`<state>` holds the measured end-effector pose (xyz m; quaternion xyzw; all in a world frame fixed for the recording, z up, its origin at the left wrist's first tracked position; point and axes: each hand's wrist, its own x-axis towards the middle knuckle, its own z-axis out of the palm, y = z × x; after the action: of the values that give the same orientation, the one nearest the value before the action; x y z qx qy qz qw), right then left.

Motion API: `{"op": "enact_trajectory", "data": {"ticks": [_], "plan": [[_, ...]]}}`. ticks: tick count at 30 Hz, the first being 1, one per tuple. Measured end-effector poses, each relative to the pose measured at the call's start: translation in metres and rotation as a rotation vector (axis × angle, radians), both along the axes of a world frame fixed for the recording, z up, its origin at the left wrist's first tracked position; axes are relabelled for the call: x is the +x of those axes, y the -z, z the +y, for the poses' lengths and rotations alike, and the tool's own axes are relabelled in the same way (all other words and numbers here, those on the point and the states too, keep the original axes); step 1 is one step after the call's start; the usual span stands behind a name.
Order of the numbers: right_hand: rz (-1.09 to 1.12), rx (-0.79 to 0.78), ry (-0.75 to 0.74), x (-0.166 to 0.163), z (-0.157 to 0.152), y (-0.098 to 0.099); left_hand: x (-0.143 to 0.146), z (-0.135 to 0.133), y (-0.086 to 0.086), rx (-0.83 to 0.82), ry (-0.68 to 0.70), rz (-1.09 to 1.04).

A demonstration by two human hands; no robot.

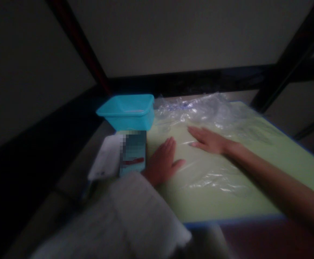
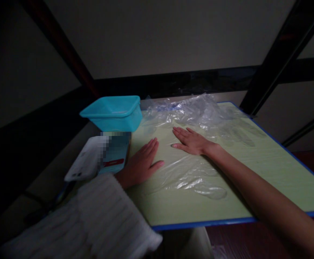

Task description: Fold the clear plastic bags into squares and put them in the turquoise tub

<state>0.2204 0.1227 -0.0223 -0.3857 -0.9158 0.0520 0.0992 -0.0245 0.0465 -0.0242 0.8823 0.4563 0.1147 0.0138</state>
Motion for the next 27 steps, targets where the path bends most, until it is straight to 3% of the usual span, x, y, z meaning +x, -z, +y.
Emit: {"op": "enact_trajectory", "data": {"ticks": [21, 27], "plan": [[-0.047, -0.09, 0.018, 0.01, 0.006, -0.005, 0.0, -0.001, -0.007, -0.052, -0.069, 0.103], [-0.022, -0.07, -0.012, 0.009, 0.008, -0.004, 0.02, -0.001, -0.016, 0.052, -0.044, 0.002]]}}
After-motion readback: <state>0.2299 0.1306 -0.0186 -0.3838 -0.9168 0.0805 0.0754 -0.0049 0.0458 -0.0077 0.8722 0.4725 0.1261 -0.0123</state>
